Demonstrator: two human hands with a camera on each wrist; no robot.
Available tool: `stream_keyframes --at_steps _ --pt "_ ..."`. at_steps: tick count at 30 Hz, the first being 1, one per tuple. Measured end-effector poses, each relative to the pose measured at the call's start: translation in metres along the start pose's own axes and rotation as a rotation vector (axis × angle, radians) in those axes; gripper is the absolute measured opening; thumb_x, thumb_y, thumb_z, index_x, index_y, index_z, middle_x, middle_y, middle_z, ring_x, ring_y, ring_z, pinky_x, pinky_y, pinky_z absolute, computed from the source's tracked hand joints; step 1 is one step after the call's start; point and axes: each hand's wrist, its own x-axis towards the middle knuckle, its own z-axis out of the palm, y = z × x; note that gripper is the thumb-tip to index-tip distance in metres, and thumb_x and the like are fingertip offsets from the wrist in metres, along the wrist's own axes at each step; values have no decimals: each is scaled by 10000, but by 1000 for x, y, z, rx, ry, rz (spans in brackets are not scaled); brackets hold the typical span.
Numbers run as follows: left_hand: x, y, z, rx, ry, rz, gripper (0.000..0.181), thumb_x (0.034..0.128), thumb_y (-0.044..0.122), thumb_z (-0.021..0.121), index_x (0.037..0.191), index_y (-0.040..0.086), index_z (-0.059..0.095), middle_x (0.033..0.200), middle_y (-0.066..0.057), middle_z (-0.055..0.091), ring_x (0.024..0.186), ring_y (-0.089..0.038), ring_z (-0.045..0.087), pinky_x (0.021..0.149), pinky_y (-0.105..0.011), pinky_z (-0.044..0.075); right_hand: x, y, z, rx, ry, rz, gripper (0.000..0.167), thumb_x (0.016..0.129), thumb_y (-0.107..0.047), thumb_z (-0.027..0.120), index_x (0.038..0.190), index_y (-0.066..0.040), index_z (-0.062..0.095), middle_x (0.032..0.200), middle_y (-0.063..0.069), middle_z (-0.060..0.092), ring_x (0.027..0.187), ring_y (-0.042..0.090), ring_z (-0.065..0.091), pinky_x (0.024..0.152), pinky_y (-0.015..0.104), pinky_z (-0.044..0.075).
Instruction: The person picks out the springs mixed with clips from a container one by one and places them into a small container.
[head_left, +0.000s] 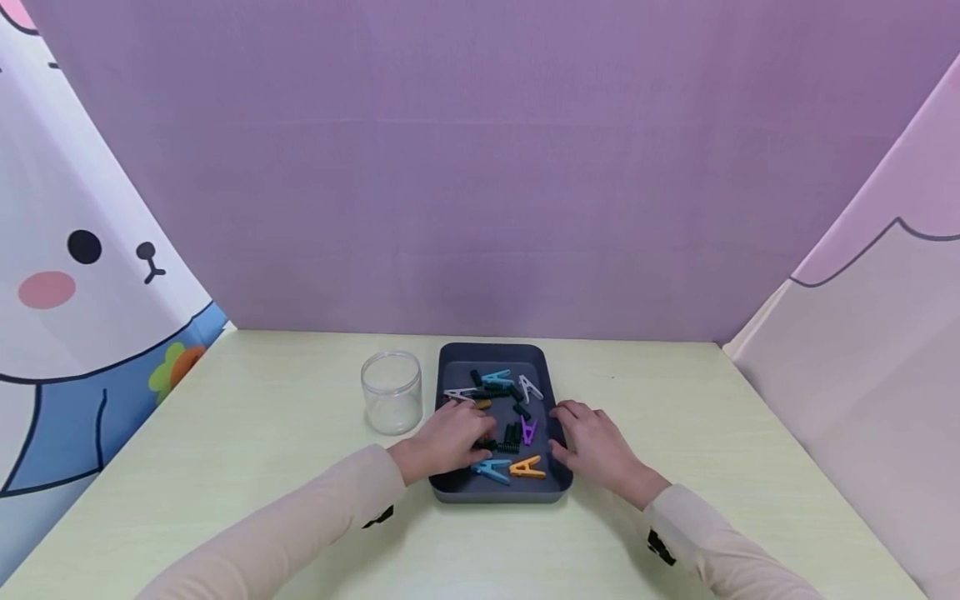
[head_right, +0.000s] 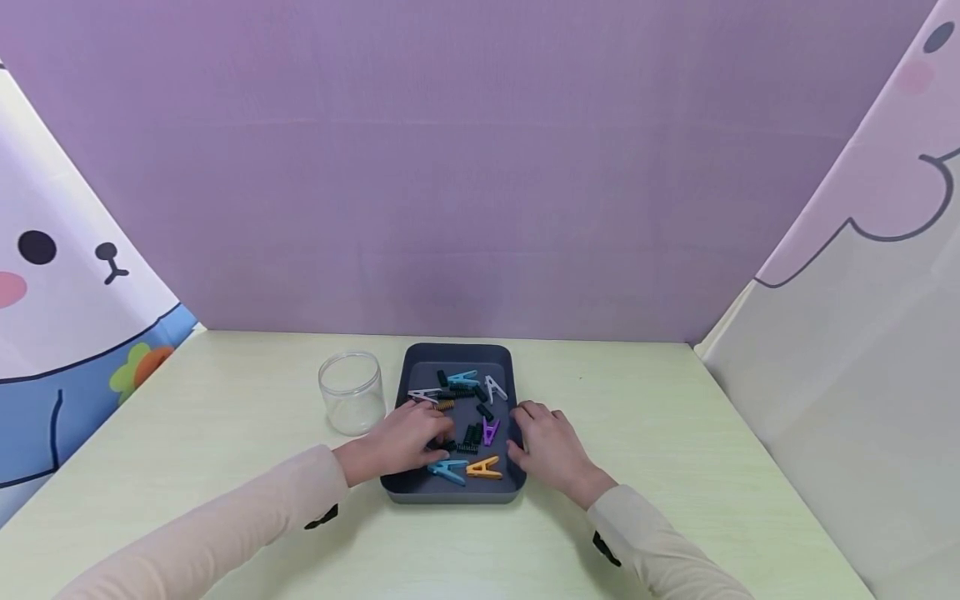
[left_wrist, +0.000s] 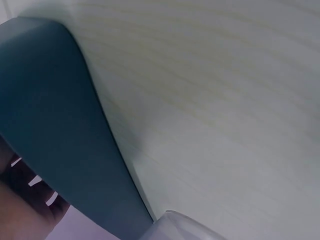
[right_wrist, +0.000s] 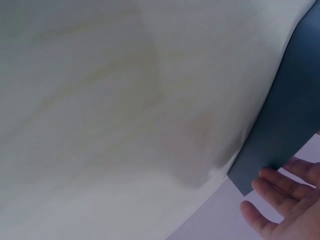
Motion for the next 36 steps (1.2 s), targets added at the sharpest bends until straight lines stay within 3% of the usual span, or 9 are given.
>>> stream_keyframes --at_steps 21,36 --pt "4 0 7 -15 15 -19 156 802 316 682 929 228 662 769 121 627 800 -110 504 753 -322 406 1 10 -1 -27 2 -97 445 794 -382 641 1117 -79 598 1183 95 573 1103 245 532 861 455 456" --pt "1 -2 1 -29 76 -28 141 806 264 666 939 217 672 910 86 671 851 -125 548 774 -340 434 2 11 0 -34 -8 -101 455 788 -388 644 1119 -79 597 1195 100 567 1115 248 523 881 459 443"
